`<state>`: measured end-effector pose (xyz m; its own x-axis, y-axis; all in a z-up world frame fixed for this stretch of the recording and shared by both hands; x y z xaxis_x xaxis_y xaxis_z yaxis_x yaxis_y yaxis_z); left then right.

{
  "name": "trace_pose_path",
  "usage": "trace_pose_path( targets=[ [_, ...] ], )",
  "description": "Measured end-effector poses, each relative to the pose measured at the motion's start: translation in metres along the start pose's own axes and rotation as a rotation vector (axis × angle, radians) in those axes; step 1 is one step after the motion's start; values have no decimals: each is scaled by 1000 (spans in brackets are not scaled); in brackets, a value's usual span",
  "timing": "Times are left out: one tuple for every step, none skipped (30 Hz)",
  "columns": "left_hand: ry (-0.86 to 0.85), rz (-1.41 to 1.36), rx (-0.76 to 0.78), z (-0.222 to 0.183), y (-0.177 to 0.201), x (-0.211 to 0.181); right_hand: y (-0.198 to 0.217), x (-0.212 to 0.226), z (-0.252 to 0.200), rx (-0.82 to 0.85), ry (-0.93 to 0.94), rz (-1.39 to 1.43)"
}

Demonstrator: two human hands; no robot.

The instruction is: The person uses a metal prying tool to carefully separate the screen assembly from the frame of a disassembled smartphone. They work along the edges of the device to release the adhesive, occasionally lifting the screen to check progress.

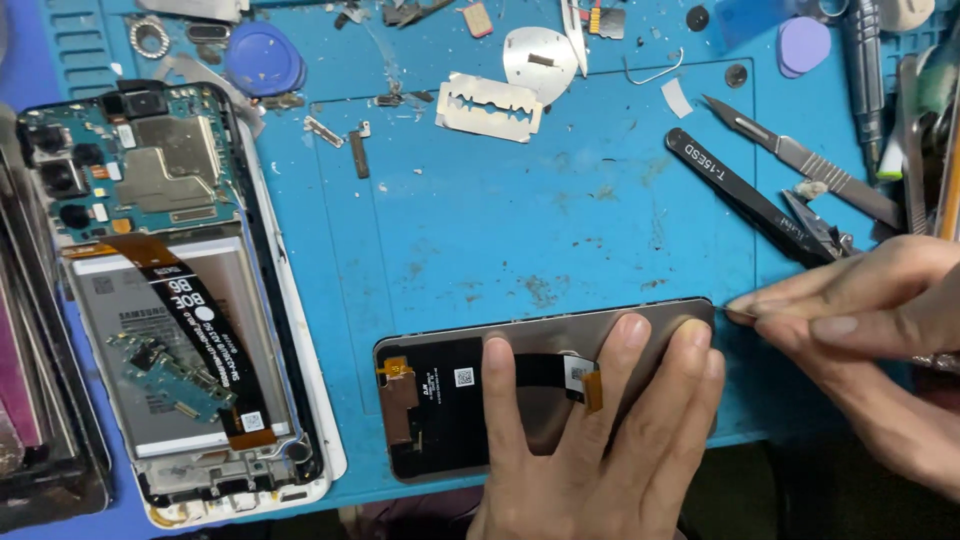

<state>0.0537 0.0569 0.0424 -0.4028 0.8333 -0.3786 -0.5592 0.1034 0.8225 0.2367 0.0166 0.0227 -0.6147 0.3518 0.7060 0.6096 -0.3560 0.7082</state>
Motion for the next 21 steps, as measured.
trace_pose_path(
  targets=[
    [1, -1, -4, 0, -1, -2, 3, 6, -2, -31, -8, -14],
    [-2, -3, -6, 0, -1, -1, 6, 9, 3, -35, -8, -17],
    [-20, 17, -25, 1, 0, -2, 5, 20, 6, 11, 68, 7],
    [-37, 37, -45, 2, 2, -2, 4, 32, 9, 58, 144, 31],
    [-33, 42, -46, 1, 3, -2, 2, 11, -2, 62, 149, 33],
    [-20, 9, -43, 0, 4, -1, 4, -14, -12, 25, 83, 52],
    [-8, -21, -41, 0, 4, 0, 5, -40, -20, -13, 20, 73],
    [-5, -13, -45, 1, 5, 2, 8, -44, -14, -10, 28, 77],
    [-7, -1, -60, 1, 6, 1, 6, -66, -16, 74, -156, 28],
    [-9, 10, -75, 2, 6, -1, 6, -89, -22, 156, -340, -20],
    [-12, 9, -73, 3, 5, -2, 3, -117, -38, 153, -343, -19],
    [-10, 10, -80, 3, 7, -2, -6, -163, -66, 183, -632, 154],
    [-7, 14, -89, 5, 9, -1, -19, -202, -97, 207, -916, 331],
    [-9, 16, -90, 5, 10, -2, -24, -145, -67, 206, -914, 334],
    [-11, 22, -94, 6, 10, -3, -5, -54, -20, 28, -420, 140],
    [-13, 27, -98, 7, 10, -4, 7, 56, -4, -157, 68, -58],
    [-17, 27, -98, 7, 10, -4, 7, 55, -6, -161, 67, -57],
    [-31, 55, -120, 8, 12, -5, 7, 58, -8, -169, 87, -2],
    [-41, 84, -141, 9, 15, -5, 6, 61, -9, -172, 108, 54],
    [-41, 86, -140, 8, 16, -5, 5, 54, -11, -172, 108, 55],
    [-25, 48, -120, 8, 15, -5, 5, 37, -11, -176, -4, -28]
  ],
)
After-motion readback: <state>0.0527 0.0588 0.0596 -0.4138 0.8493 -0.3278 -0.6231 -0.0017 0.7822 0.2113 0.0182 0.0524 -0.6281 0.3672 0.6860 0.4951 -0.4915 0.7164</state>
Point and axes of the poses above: each hand's wrist, its own z-axis towards the middle knuckle, its own y-axis out of the back of the hand, x = y × z, the point moved 9 cm from there along z, towards the middle knuckle, and after that the axes turned 11 degrees about -x, right-handed, at the moved point
